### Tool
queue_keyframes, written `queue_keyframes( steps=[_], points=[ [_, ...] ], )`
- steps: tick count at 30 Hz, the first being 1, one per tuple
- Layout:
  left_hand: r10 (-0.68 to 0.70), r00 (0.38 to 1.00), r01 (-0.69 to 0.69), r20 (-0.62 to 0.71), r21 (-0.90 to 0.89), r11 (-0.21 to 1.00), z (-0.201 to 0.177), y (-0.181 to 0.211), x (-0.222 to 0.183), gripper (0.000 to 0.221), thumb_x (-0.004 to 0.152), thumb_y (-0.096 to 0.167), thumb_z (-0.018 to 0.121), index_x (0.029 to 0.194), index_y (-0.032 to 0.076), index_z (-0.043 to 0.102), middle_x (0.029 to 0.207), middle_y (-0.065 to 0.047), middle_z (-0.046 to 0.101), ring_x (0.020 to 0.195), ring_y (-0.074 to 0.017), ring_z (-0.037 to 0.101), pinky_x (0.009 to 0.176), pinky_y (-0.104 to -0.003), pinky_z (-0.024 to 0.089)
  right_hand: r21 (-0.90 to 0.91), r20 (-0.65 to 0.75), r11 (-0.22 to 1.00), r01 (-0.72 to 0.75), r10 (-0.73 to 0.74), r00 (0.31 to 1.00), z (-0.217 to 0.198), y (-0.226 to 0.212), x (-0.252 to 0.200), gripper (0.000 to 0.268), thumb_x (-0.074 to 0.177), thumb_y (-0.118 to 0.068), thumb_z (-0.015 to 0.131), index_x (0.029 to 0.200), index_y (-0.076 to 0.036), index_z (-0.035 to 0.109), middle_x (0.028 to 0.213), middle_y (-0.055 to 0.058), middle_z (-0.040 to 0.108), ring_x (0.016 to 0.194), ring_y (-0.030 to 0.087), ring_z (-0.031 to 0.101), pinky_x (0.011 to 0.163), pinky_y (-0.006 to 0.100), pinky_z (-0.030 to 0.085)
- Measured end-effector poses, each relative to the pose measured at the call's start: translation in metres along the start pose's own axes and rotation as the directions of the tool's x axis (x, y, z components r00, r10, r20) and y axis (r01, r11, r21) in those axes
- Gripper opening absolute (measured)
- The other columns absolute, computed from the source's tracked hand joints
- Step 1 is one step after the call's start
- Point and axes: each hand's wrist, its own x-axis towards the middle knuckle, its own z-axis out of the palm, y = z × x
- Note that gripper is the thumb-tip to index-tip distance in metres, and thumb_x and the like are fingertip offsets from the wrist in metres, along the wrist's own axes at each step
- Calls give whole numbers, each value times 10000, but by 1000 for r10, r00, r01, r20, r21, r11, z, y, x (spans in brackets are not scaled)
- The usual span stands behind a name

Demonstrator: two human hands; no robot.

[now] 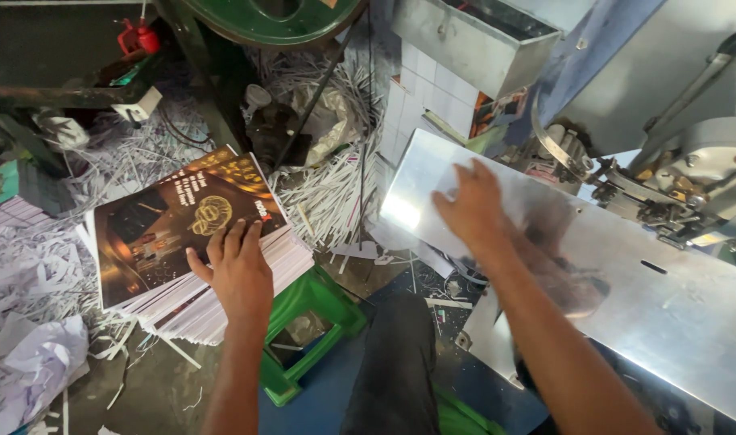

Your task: The person repeatedly picks up a book cover, places it on a binding machine, and operates the machine to attach the cover to the pages. The person then removes the bound book and places it on a stack, repeating this process for multiple units.

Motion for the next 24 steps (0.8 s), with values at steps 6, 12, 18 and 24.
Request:
queue_keyframes(
  steps=[6,12,18,24],
  points=[
    [-59,998,60,-26,32,998,-20,8,-18,367,964,80,668,1291,232,738,1358,-99,593,1421,-326,460,1209,-683,163,549,235,834,-48,-99,967,46,-106,-8,598,868,-430,764,1255,15,664,1226,236,683,1013,303,740,851,370,586],
    [-126,992,125,6,32,992,-33,11,-29,422,931,84,676,1306,271,735,1383,-112,573,1450,-360,414,1203,-682,158,646,408,745,-166,-152,900,67,-177,-10,624,883,-435,751,1279,37,650,1022,182,756,922,250,763,798,345,592],
    [-155,988,155,1,-32,987,-49,13,-36,384,944,108,676,1289,271,728,1414,-122,546,1461,-379,388,1195,-660,189,677,727,340,-653,-167,666,103,-210,-24,731,894,-280,741,1453,90,450,1008,157,711,795,188,701,661,320,616],
    [-341,928,258,-151,-400,880,-49,13,-62,298,962,134,656,1253,76,629,1361,-217,487,1339,-394,447,1103,-554,386,665,747,175,-726,-163,644,117,-219,-35,895,842,-95,737,1562,85,238,1015,158,690,741,169,652,589,313,587]
  ],
)
